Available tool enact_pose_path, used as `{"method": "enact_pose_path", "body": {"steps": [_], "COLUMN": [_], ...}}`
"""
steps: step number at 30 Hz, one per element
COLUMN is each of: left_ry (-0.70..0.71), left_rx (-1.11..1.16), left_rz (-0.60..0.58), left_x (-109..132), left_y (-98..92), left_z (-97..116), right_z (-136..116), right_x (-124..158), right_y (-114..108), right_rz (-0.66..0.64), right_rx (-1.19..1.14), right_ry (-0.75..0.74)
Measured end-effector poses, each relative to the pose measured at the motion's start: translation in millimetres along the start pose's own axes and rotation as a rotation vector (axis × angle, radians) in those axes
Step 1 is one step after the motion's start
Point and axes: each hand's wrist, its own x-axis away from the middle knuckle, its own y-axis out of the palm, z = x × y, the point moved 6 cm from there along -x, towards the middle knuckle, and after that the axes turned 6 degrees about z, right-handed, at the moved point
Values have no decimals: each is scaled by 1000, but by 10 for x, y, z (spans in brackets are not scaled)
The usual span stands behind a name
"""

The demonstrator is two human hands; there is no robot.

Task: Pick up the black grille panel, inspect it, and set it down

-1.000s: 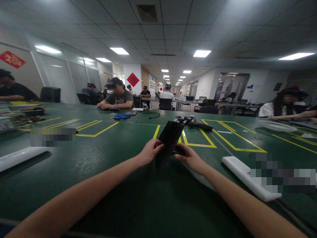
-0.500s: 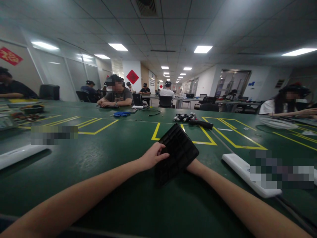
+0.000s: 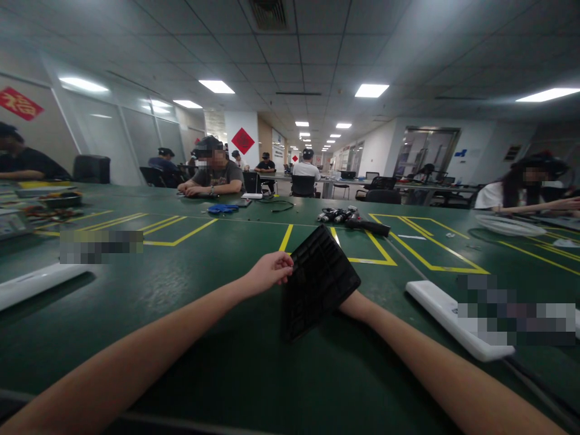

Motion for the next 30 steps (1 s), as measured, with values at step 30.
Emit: {"method": "enact_pose_path", "body": {"steps": [30], "left_ry": [205], "left_rx": [-244], "left_rz": [-27], "left_x": [99], "left_y": [99], "left_z": [130], "right_z": [68], "right_x": [4], "right_y": [61], "right_rz": [11], "right_rx": [-17], "right_ry": [34]}}
